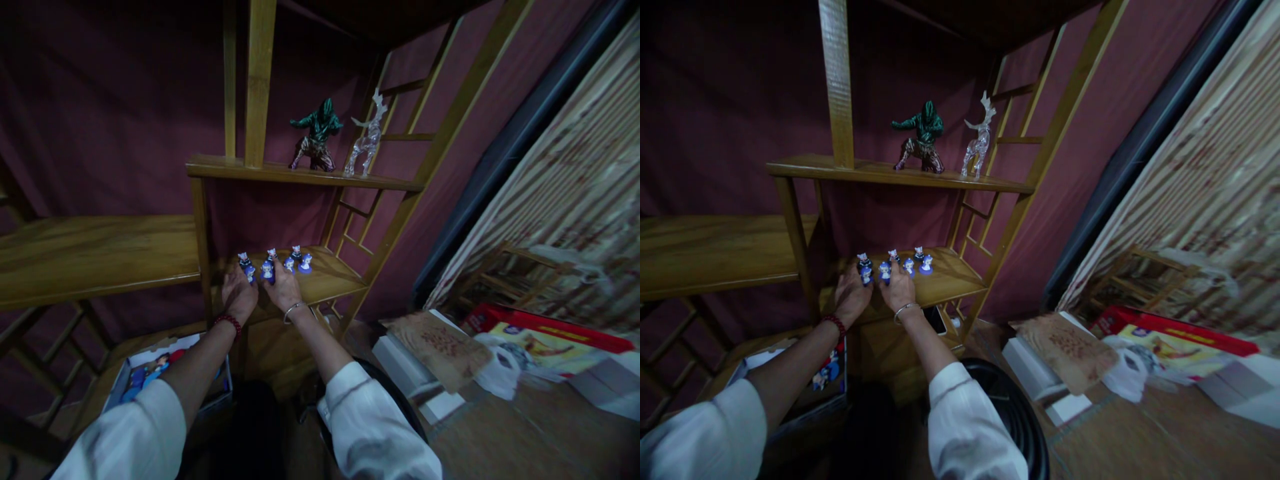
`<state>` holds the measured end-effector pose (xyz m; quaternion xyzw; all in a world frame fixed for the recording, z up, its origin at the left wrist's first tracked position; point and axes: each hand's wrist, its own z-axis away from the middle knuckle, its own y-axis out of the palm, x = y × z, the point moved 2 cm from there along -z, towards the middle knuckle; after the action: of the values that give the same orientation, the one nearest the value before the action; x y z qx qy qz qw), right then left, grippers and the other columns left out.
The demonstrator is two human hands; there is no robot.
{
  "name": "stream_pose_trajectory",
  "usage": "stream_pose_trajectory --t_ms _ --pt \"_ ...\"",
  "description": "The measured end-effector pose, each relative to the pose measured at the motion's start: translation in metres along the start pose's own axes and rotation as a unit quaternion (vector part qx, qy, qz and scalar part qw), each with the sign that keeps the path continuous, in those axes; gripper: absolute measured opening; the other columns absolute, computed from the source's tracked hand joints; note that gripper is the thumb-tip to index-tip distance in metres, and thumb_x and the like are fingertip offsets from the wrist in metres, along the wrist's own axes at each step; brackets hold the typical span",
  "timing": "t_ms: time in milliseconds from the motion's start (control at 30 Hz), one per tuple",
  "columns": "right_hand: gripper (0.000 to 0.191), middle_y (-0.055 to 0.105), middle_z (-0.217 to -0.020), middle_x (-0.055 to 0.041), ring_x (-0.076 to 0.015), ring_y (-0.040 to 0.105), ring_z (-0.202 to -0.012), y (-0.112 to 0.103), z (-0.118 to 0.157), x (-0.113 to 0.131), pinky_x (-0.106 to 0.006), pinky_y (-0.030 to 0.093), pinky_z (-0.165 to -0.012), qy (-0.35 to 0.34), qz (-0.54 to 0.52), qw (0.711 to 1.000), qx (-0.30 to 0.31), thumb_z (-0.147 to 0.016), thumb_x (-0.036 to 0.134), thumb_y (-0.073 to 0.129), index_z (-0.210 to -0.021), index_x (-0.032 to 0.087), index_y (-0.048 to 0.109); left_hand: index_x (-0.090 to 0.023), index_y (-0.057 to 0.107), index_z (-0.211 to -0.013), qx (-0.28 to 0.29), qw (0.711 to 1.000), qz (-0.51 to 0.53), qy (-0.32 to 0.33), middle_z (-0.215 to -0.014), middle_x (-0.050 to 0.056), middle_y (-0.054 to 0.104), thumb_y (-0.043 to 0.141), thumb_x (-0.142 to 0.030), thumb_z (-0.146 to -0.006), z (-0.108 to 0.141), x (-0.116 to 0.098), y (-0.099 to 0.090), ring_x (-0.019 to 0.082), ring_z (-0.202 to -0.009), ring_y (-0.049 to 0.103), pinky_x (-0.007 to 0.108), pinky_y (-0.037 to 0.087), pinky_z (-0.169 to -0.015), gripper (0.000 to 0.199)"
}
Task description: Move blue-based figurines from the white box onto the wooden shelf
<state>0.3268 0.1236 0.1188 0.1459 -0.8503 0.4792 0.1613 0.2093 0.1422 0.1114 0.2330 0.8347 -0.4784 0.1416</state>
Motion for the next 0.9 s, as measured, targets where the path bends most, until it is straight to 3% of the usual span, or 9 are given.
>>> stream_pose_trajectory --t_ms 200,533,733,900 --pt "0.051 0.059 -0.111 -0.0122 -0.0187 0.055 -0.099 -0.005 0.008 -0.010 -0.031 0.043 -0.088 -0.025 -0.069 0.996 -0.050 -0.075 0.017 0.051 -0.125 0.011 0.040 -0.011 0.046 -0.112 0.003 1.000 0.008 -0.001 -0.110 0.013 0.059 0.048 -0.025 -0.071 0.001 -0.002 -0.002 0.023 -0.106 0.052 0.034 0.031 -0.096 0.043" --pt "0.040 0.063 -0.096 -0.0078 -0.0146 0.061 -0.083 -0.016 0.033 -0.008 -0.029 0.047 -0.081 -0.017 -0.134 0.986 -0.097 -0.075 0.013 0.044 -0.115 0.014 0.046 -0.010 0.041 -0.119 0.028 0.999 0.008 -0.018 -0.110 0.015 0.058 0.047 -0.022 -0.069 0.015 -0.007 -0.017 0.025 -0.105 0.052 0.036 0.037 -0.090 0.052" --pt "0.025 0.064 -0.085 -0.0051 -0.0151 0.061 -0.078 -0.021 0.052 0.011 -0.027 0.048 -0.074 0.007 -0.162 0.981 -0.106 -0.076 0.016 0.044 -0.099 0.016 0.053 -0.010 0.039 -0.122 0.006 0.999 0.022 0.047 -0.114 0.014 0.055 0.046 -0.017 -0.071 0.040 -0.007 -0.037 0.025 -0.113 0.045 0.037 0.034 -0.095 0.052" --pt "0.018 0.064 -0.084 -0.0037 -0.0157 0.060 -0.078 -0.018 0.070 0.031 -0.027 0.046 -0.074 0.025 -0.159 0.981 -0.105 -0.079 0.021 0.044 -0.093 0.018 0.055 -0.012 0.042 -0.121 -0.016 0.993 0.066 0.101 -0.120 0.013 0.052 0.040 -0.013 -0.075 0.059 0.000 -0.040 0.023 -0.116 0.043 0.036 0.035 -0.098 0.046"
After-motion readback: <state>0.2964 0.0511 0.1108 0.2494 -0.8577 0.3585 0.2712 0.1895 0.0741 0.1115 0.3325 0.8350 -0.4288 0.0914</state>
